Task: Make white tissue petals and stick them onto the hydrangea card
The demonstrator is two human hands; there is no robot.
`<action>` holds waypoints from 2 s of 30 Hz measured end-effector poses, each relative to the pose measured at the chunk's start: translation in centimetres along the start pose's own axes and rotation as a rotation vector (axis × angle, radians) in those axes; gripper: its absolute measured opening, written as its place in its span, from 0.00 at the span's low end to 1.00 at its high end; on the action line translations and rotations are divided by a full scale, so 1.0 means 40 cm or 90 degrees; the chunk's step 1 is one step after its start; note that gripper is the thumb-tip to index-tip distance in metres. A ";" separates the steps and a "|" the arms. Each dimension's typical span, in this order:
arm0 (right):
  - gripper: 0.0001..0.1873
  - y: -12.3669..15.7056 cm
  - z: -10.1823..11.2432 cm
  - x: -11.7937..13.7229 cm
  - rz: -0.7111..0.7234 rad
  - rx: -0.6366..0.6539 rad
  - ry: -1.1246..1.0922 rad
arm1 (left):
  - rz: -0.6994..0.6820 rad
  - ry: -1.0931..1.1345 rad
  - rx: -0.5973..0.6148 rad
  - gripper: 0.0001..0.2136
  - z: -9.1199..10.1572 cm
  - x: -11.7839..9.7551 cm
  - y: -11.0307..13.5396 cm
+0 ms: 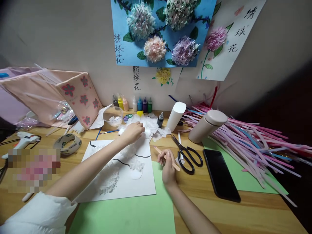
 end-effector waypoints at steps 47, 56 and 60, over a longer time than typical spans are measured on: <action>0.22 0.089 -0.053 0.013 0.161 0.237 0.063 | -0.025 0.786 0.101 0.09 -0.042 -0.033 0.330; 0.25 0.120 -0.097 -0.014 -0.005 0.307 0.092 | 0.019 0.483 0.174 0.07 -0.121 -0.100 0.330; 0.23 0.113 -0.102 -0.027 -0.062 0.338 0.135 | 0.016 0.438 0.162 0.09 -0.120 -0.096 0.319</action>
Point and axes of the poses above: each hand's wrist, its own y-axis away from the middle knuckle, its own z-axis out of the back of the hand, x = y × z, the point moved 5 cm from there along -y, towards the middle knuckle, and after that the axes turned 12 degrees about x, right-handed, at the moved point
